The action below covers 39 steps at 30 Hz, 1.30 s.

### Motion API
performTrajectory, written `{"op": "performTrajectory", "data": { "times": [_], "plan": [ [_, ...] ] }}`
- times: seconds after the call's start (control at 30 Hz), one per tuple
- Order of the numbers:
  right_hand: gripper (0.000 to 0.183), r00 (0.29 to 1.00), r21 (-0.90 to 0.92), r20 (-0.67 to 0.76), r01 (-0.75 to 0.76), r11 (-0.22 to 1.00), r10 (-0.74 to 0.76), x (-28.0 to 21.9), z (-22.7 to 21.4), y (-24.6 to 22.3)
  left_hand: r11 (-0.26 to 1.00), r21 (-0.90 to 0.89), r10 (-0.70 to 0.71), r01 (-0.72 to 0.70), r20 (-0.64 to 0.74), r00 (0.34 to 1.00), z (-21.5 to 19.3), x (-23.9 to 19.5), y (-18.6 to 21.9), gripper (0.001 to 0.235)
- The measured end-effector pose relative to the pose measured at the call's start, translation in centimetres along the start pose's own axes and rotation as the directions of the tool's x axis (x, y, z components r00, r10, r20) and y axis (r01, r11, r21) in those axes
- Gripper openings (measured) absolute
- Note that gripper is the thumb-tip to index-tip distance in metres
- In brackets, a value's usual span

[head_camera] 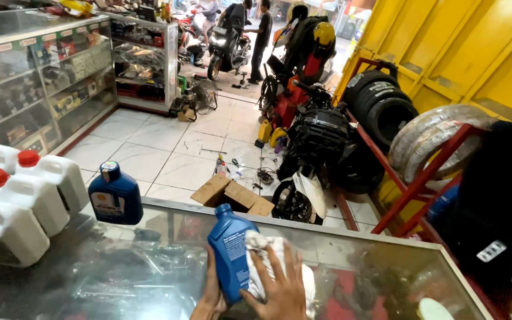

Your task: The person wipes several blue and white plastic containers with a cloth on a glass counter, then places them onto a red shelf. The person repeats this process for multiple containers, including larger white jugs and smaller white bottles, stacking them on the shelf.

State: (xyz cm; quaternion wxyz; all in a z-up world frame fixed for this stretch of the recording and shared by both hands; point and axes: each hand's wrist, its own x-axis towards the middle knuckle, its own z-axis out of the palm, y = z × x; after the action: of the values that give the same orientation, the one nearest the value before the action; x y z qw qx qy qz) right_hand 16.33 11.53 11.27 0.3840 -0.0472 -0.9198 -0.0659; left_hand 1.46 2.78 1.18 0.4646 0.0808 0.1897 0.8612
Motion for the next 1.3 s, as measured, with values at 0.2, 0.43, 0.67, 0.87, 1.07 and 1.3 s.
{"op": "performTrajectory", "data": {
  "times": [0.2, 0.43, 0.67, 0.87, 1.07, 1.3],
  "plan": [
    [0.052, 0.832, 0.143, 0.115, 0.526, 0.838, -0.542, 4.1, -0.2, -0.7, 0.985, -0.021, -0.173, 0.171, -0.082, 0.982, -2.9, 1.3, -2.3, 0.09],
    [0.048, 0.951, 0.121, 0.078, 0.288, 0.95, -0.298, 6.3, 1.5, 0.4, 0.967, -0.103, -0.243, 0.231, -0.127, 0.962, -3.2, 2.0, -4.0, 0.084],
    [0.045, 0.873, 0.282, 0.003, 0.467, 0.838, -0.488, 3.9, -1.1, 2.3, 0.986, -0.106, -0.137, 0.125, -0.114, 0.984, -1.2, 0.4, -4.4, 0.084],
    [0.045, 0.946, 0.422, 0.192, -0.321, 0.848, 0.263, 8.3, 0.4, 5.1, 0.987, -0.124, -0.094, 0.099, 0.047, 0.994, 4.9, -2.3, -4.4, 0.089],
    [0.045, 0.779, 0.56, 0.444, -0.627, 0.541, 0.443, 0.7, 7.6, 11.0, 0.994, -0.084, 0.059, -0.066, -0.081, 0.995, 5.7, -3.0, -4.0, 0.089],
    [0.043, 0.936, 0.091, 0.324, -0.175, 0.98, 0.137, -2.2, 7.4, 9.4, 0.974, 0.122, 0.217, -0.191, -0.261, 0.941, 4.4, -7.0, -1.1, 0.102]
  ]
}}
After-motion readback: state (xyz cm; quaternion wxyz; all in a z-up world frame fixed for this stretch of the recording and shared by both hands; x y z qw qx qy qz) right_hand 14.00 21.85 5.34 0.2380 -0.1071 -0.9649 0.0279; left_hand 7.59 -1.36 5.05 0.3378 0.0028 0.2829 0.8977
